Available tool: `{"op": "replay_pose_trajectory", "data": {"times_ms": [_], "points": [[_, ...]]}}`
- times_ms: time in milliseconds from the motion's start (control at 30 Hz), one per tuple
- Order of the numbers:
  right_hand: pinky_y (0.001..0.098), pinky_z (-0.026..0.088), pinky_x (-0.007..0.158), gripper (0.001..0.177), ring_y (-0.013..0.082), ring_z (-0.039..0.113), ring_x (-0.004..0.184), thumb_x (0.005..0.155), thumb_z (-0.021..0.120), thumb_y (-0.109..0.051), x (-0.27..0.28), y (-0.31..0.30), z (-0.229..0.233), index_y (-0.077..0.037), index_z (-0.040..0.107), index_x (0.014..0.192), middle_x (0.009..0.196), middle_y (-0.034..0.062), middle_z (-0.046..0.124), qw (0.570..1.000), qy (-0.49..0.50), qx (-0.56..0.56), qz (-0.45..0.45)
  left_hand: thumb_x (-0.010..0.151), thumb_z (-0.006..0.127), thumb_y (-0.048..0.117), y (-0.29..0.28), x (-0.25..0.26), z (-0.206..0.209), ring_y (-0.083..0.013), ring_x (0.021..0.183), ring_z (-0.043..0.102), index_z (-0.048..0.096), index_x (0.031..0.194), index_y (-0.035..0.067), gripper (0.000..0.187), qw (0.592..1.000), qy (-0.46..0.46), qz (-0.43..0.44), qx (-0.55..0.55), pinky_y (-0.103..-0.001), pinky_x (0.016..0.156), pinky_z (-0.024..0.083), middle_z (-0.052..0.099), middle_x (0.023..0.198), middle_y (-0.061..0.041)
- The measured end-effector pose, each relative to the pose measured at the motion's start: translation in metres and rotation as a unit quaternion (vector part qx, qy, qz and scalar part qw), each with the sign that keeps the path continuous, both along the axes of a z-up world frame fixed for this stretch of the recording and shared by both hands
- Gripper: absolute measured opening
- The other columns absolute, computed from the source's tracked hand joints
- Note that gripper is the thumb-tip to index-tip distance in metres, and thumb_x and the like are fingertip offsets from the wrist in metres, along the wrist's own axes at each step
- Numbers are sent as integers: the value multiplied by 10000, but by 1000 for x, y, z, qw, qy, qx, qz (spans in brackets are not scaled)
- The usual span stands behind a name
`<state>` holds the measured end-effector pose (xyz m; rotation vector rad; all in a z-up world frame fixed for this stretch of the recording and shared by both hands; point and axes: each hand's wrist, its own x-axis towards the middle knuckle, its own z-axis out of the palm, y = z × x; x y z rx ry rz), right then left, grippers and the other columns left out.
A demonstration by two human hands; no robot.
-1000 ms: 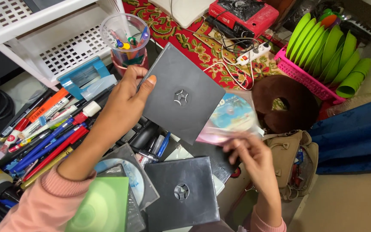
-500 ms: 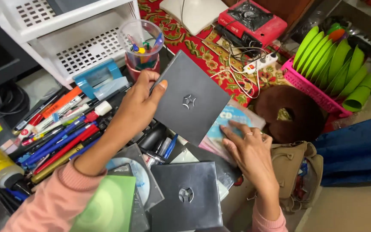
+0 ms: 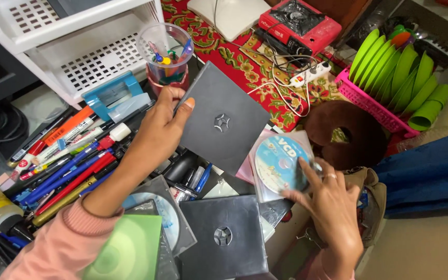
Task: Organizing and cleaning CD cases on a cluttered workspace.
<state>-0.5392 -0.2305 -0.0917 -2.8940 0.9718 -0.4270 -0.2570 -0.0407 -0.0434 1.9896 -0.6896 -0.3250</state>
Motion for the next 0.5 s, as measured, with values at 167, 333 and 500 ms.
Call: {"op": "replay_pose_trajectory", "data": {"times_ms": [167, 333, 500], "points": [[535, 387, 963, 828, 327, 520, 1283, 670, 615, -689, -3, 13, -8, -240, 594, 1364, 1442, 166, 534, 975, -77, -169, 125, 1014, 564, 426, -1, 3, -7, -185, 689, 521, 544, 1225, 71, 414, 1000, -12, -8, -20, -373, 662, 479, 641, 840, -129], [564, 370, 989, 776, 287, 563, 1224, 726, 695, -631, 21, 38, -16, -167, 633, 1345, 1396, 132, 577, 989, -46, -130, 47, 1036, 553, 426, -12, -1, -18, -154, 742, 583, 540, 1220, 58, 412, 996, -47, -37, -59, -355, 691, 498, 670, 892, -90], [470, 389, 853, 712, 294, 572, 1034, 814, 699, -608, 34, 49, -8, -181, 639, 1379, 1198, 133, 623, 996, 23, -83, -35, 1009, 553, 435, -18, -12, -18, -205, 643, 549, 537, 1229, 67, 429, 999, -29, -21, 22, -385, 630, 473, 634, 773, -132]]}}
